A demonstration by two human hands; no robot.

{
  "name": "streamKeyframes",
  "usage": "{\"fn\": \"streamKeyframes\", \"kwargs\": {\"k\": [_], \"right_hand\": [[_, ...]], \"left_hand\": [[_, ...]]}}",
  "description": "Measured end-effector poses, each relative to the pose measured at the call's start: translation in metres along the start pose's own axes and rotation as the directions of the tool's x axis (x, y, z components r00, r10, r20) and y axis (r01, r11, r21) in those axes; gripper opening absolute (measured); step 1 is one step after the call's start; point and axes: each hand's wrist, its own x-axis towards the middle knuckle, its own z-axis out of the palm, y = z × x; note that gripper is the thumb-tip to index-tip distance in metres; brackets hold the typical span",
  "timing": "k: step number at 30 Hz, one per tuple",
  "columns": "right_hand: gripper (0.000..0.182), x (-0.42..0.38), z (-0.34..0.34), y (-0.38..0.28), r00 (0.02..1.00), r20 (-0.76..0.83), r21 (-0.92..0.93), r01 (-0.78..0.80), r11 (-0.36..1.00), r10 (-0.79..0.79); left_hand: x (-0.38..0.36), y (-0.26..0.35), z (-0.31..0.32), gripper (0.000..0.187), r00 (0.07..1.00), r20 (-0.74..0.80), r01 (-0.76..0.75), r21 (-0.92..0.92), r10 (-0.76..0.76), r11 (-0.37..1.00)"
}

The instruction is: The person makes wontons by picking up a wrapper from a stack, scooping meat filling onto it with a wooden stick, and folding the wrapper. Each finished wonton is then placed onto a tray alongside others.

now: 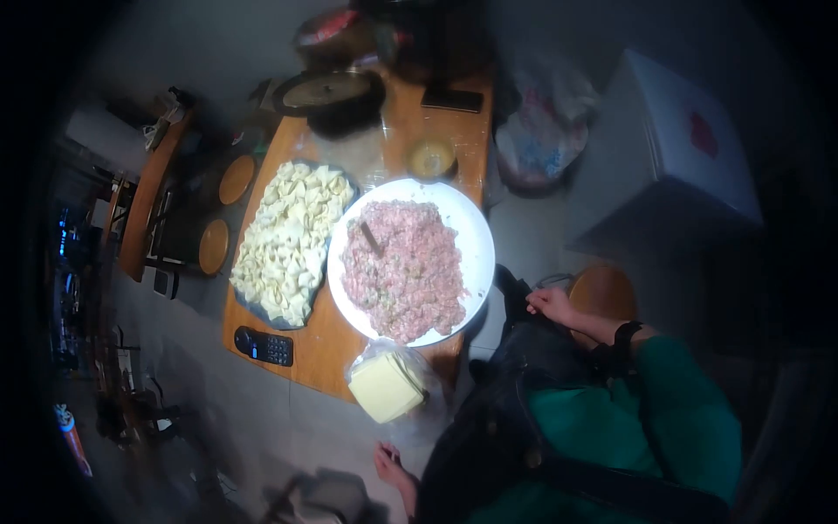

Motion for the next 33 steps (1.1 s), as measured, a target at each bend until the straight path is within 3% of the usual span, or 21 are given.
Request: {"fn": "streamKeyframes", "kwargs": {"k": [1,3,5,7,8,9,10,14,19,20,21,22,33], "right_hand": [[0.022,0.006,-0.002,-0.026,0.996,0.042,-0.096,-0.08,0.992,0.084],[0.023,0.041,-0.009,-0.02,0.969,0.227,-0.189,-0.053,0.981,0.096],[0.029,0.068,-0.02,-0.058,0.891,0.437,-0.56,0.161,0.812,0.125],[0.029,0.101,-0.025,-0.087,0.779,0.601,-0.633,0.326,0.703,0.18],[0.031,0.112,-0.03,-0.121,0.736,0.579,-0.717,0.255,0.649,0.351],[0.031,0.146,-0.045,-0.091,0.666,0.701,-0.671,0.496,0.551,0.255],[0.03,0.168,-0.056,-0.093,0.632,0.734,-0.654,0.56,0.508,0.248],[0.029,0.24,-0.095,-0.097,0.611,0.708,-0.702,0.556,0.445,0.353],[0.028,0.245,-0.055,-0.136,0.619,0.621,-0.779,0.552,0.297,0.48],[0.029,0.262,-0.058,-0.089,0.611,0.648,-0.755,0.592,0.282,0.454],[0.033,0.263,-0.059,-0.064,0.528,0.819,-0.57,0.702,0.428,0.224],[0.034,0.263,-0.057,-0.051,0.449,0.884,-0.457,0.773,0.44,0.131],[0.035,0.289,-0.034,-0.004,0.3,0.942,-0.332,0.891,0.31,0.147]], "left_hand": [[-0.006,-0.012,-0.003,0.026,0.997,-0.031,0.062,-0.055,-0.064,0.997],[-0.019,-0.053,-0.014,0.026,0.968,-0.086,0.24,0.047,-0.235,0.97],[-0.058,-0.08,0.007,0.033,0.969,-0.085,0.244,0.216,-0.231,0.945],[-0.098,-0.123,0.032,0.058,0.883,-0.015,0.468,0.105,-0.469,0.878],[-0.12,-0.143,0.057,0.057,0.842,0.013,0.537,0.083,-0.539,0.84],[-0.137,-0.156,0.091,0.057,0.818,0.031,0.57,0.077,-0.574,0.818],[-0.149,-0.165,0.123,0.056,0.801,0.048,0.593,0.077,-0.597,0.801],[-0.16,-0.173,0.219,0.054,0.765,0.092,0.636,0.043,-0.637,0.771],[-0.125,-0.191,0.268,0.051,0.794,0.093,0.607,-0.055,-0.601,0.793],[-0.116,-0.196,0.277,0.051,0.797,0.092,0.603,-0.081,-0.597,0.793],[-0.105,-0.203,0.284,0.05,0.802,0.087,0.598,-0.101,-0.591,0.795],[-0.094,-0.211,0.291,0.05,0.806,0.084,0.592,-0.12,-0.586,0.797],[-0.027,-0.296,0.346,0.045,0.82,0.103,0.571,-0.22,-0.563,0.791]]}}
